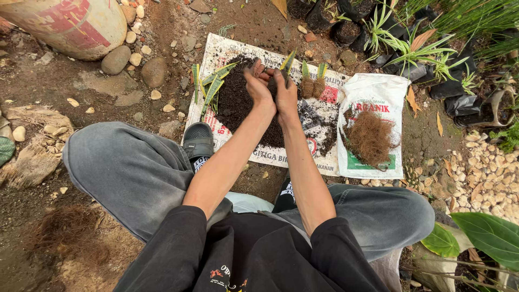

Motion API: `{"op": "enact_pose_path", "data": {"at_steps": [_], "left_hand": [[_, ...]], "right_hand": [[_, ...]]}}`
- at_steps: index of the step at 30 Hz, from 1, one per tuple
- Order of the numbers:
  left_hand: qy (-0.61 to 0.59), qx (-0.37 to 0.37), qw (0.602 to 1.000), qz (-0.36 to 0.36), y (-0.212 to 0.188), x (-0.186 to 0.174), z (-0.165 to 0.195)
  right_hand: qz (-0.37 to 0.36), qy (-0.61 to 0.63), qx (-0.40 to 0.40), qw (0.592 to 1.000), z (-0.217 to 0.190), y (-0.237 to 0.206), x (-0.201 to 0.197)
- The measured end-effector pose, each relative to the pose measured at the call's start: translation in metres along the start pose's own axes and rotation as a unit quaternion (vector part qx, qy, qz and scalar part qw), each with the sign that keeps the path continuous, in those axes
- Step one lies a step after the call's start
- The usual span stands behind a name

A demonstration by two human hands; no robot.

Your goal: The person sits on the ground with a pile of potting soil on a mat and pots snake plant cuttings by hand. They press soil around each plant's roots, shape soil balls with both hands, and set finished plants aside among nearby potted plants.

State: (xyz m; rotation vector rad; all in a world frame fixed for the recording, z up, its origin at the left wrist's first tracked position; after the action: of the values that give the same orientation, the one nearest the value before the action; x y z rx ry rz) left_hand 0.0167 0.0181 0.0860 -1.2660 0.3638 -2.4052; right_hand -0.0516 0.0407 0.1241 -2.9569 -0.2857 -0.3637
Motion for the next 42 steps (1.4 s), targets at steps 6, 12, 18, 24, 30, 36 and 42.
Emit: {"op": "enact_pose_path", "data": {"at_steps": [6, 12, 18, 24, 30, 36, 42], "left_hand": [[0.029, 0.015, 0.999, -0.017, -0.007, 0.006, -0.008], [0.152, 0.018, 0.986, -0.071, -0.016, 0.015, -0.002], [0.329, -0.03, 0.937, -0.115, -0.038, 0.033, 0.005], [0.324, -0.078, 0.927, -0.169, -0.031, 0.033, 0.002], [0.301, -0.088, 0.933, -0.177, -0.028, 0.03, -0.009], [0.328, -0.054, 0.929, -0.164, -0.023, 0.024, -0.018], [0.392, -0.096, 0.901, -0.158, -0.011, 0.01, -0.02]], "right_hand": [[0.036, 0.019, 0.004, 0.999, 0.011, 0.009, -0.013], [0.091, 0.053, 0.051, 0.993, 0.016, 0.011, -0.023], [0.082, 0.04, -0.008, 0.996, 0.023, 0.021, -0.046], [0.098, 0.083, -0.029, 0.991, 0.021, 0.021, -0.051], [0.103, 0.029, -0.019, 0.994, -0.002, 0.014, -0.041], [0.105, -0.001, -0.018, 0.994, 0.009, 0.015, -0.048], [0.131, -0.008, 0.014, 0.991, 0.035, 0.025, -0.065]]}}
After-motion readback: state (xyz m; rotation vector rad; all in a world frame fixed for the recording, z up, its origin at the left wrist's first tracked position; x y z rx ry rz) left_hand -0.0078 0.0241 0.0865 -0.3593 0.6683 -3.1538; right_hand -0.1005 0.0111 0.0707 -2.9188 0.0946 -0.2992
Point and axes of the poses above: each hand's wrist, its own y-axis towards the middle knuckle, its own x-axis out of the palm, z = x × y, the point moved 2 cm from there along y, towards the middle knuckle, and after that the axes turned 12 degrees about -z, right-handed, at the moved point
